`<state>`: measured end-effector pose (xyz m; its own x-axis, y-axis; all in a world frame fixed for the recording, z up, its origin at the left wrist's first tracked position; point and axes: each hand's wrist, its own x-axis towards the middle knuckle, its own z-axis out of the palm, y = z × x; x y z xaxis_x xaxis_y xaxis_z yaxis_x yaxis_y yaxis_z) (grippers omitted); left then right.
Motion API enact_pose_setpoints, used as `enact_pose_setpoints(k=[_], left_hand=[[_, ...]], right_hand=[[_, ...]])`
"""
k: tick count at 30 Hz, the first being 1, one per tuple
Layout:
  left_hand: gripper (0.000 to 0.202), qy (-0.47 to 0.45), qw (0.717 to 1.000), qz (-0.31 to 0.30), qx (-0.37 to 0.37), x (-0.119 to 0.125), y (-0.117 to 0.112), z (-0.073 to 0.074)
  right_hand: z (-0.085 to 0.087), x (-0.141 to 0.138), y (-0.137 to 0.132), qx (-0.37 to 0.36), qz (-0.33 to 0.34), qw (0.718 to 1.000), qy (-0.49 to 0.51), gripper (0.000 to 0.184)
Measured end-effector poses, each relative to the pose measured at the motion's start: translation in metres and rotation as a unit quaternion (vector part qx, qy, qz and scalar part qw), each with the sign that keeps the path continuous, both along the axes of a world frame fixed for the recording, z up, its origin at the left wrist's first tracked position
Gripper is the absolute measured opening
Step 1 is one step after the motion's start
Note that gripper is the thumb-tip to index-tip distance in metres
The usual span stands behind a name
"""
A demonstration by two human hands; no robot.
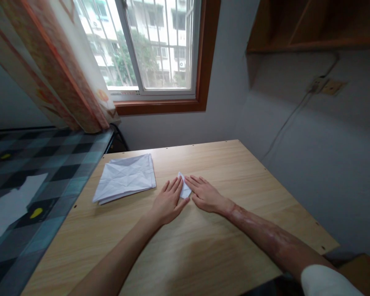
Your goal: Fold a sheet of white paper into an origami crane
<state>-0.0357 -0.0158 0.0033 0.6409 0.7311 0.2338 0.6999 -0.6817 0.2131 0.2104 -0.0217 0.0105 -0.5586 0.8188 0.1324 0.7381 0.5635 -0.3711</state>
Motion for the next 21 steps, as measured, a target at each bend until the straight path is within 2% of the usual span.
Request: enact_pose_setpoints(k=[11, 21], left_hand=[[0.079, 0.004, 1.000, 0.007, -0.003, 0.002, -0.002, 0.005], [0.076, 0.009, 1.000, -0.001, 0.000, 0.002, -0.003, 0.008]], right_hand=[[0.004, -0.003, 0.052, -0.007, 0.042, 0.999, -0.020, 0.069], [-0.002, -0.002, 0.075, 0.026, 0.078, 0.996, -0.030, 0.060]])
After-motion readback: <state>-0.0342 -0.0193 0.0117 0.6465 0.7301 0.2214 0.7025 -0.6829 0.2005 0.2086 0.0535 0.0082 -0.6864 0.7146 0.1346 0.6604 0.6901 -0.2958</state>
